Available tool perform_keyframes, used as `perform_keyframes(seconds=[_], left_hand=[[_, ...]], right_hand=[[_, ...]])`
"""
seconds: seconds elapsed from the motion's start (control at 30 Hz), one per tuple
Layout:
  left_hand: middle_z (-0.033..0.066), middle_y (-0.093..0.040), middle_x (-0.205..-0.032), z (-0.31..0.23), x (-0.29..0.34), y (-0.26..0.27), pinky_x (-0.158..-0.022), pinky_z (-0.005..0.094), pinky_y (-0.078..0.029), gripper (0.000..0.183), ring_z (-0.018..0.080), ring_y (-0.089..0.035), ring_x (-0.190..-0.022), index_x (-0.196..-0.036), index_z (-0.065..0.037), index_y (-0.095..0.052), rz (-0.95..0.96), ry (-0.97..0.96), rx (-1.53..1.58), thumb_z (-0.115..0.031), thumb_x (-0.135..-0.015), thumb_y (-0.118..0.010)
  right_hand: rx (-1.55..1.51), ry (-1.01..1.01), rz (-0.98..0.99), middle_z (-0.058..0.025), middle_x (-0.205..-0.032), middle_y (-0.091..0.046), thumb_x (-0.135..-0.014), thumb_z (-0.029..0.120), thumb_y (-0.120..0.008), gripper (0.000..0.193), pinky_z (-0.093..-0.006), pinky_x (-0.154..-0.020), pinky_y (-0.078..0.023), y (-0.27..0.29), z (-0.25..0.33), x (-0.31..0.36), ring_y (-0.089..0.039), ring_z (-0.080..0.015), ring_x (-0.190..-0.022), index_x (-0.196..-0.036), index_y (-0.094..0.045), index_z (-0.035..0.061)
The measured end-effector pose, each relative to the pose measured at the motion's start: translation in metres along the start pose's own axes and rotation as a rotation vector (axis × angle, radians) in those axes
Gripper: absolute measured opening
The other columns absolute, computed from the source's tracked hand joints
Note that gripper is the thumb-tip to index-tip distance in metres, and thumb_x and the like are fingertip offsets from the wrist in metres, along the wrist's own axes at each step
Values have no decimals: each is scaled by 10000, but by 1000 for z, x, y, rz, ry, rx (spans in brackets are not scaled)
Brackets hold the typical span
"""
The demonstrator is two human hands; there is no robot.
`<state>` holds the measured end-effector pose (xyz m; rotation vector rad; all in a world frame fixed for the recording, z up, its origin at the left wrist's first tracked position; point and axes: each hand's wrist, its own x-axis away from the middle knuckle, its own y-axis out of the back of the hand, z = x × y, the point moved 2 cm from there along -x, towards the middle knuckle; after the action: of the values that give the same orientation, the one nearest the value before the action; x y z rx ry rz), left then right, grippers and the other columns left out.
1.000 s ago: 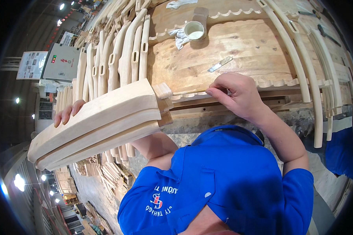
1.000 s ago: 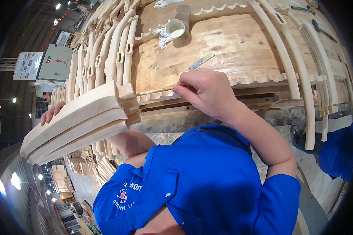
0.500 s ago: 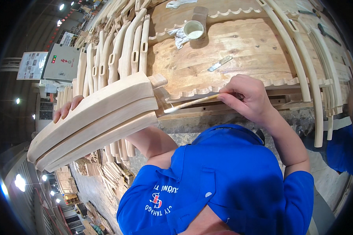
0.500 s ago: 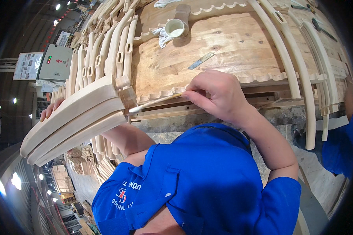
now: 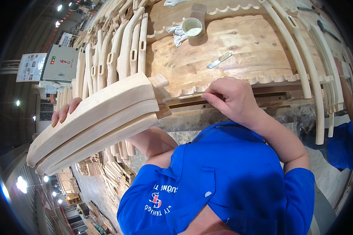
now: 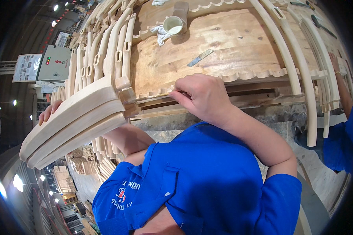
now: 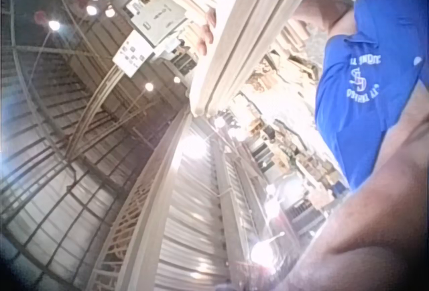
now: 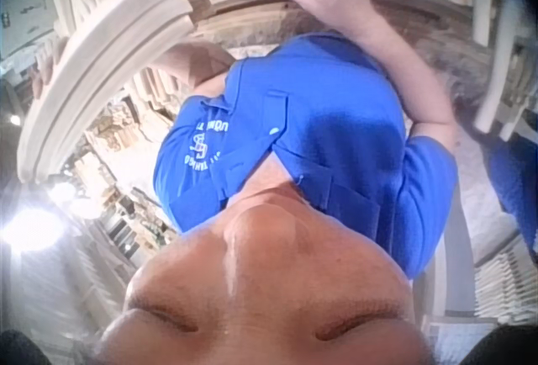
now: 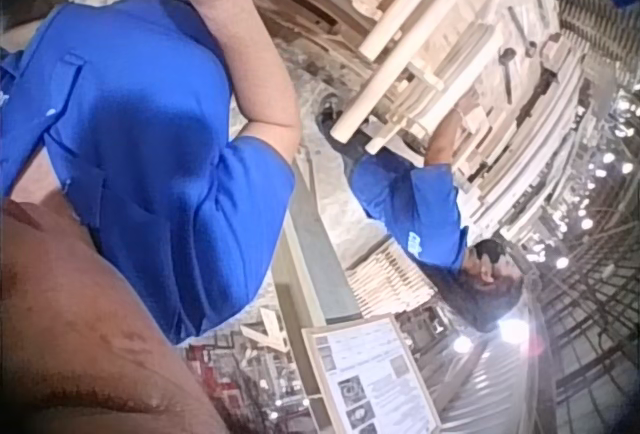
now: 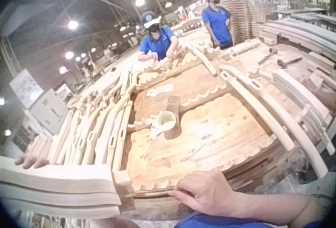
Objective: The person applies glue to the ends of wooden chair legs using a small brush. They repeatedly dip the brush into a container of glue and coat the ends of several legs before handing them to a coworker.
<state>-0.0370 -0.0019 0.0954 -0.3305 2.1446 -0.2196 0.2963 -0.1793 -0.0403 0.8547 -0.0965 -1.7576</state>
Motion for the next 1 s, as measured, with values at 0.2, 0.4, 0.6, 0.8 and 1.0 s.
perform_keyframes(seconds=[0.2, 0.4, 0.6, 0.8, 1.0], left_hand=[[12, -619, -1083, 14, -5, -16, -985, 294, -304, 277, 161, -473, -1028, -1081, -252, -605, -58, -8, -81, -337, -826, -675], [-27, -650, -986, 8, 0, -9, -930, 302, -379, 190, 167, -496, -972, -1006, -257, -665, -209, 26, -23, -316, -825, -653], [-34, -650, -984, 3, 5, 3, -924, 296, -373, 168, 166, -501, -971, -989, -260, -671, -163, -6, 48, -319, -835, -639], [16, -611, -1091, 28, 6, -7, -979, 363, -352, 498, 191, -523, -1016, -1093, -214, -624, -187, -284, -76, -371, -645, -777], [82, -602, -1093, 28, 7, -39, -1004, 440, -375, 584, 216, -538, -1098, -1134, -134, -591, -225, -627, -385, -407, -645, -759]], right_hand=[[21, 82, -14, -47, -632, -573, -768, 201, -671, 163, -355, -534, -441, 3, 0, 3, -574, -234, -608, -688, -585, 89], [3, 106, -19, -48, -635, -571, -753, 183, -688, 152, -350, -531, -437, 6, 0, 11, -566, -229, -604, -690, -593, 82], [-21, 141, -23, -53, -641, -578, -748, 176, -695, 138, -342, -534, -442, 11, 1, 11, -568, -229, -604, -698, -613, 77], [-89, 175, -3, -70, -612, -558, -739, 126, -710, 113, -317, -513, -407, 10, -1, 11, -530, -215, -557, -715, -633, 47], [-284, -174, 75, -91, -651, -594, -816, 138, -634, 127, -286, -551, -436, 25, -12, 0, -557, -165, -589, -810, -649, 13]])
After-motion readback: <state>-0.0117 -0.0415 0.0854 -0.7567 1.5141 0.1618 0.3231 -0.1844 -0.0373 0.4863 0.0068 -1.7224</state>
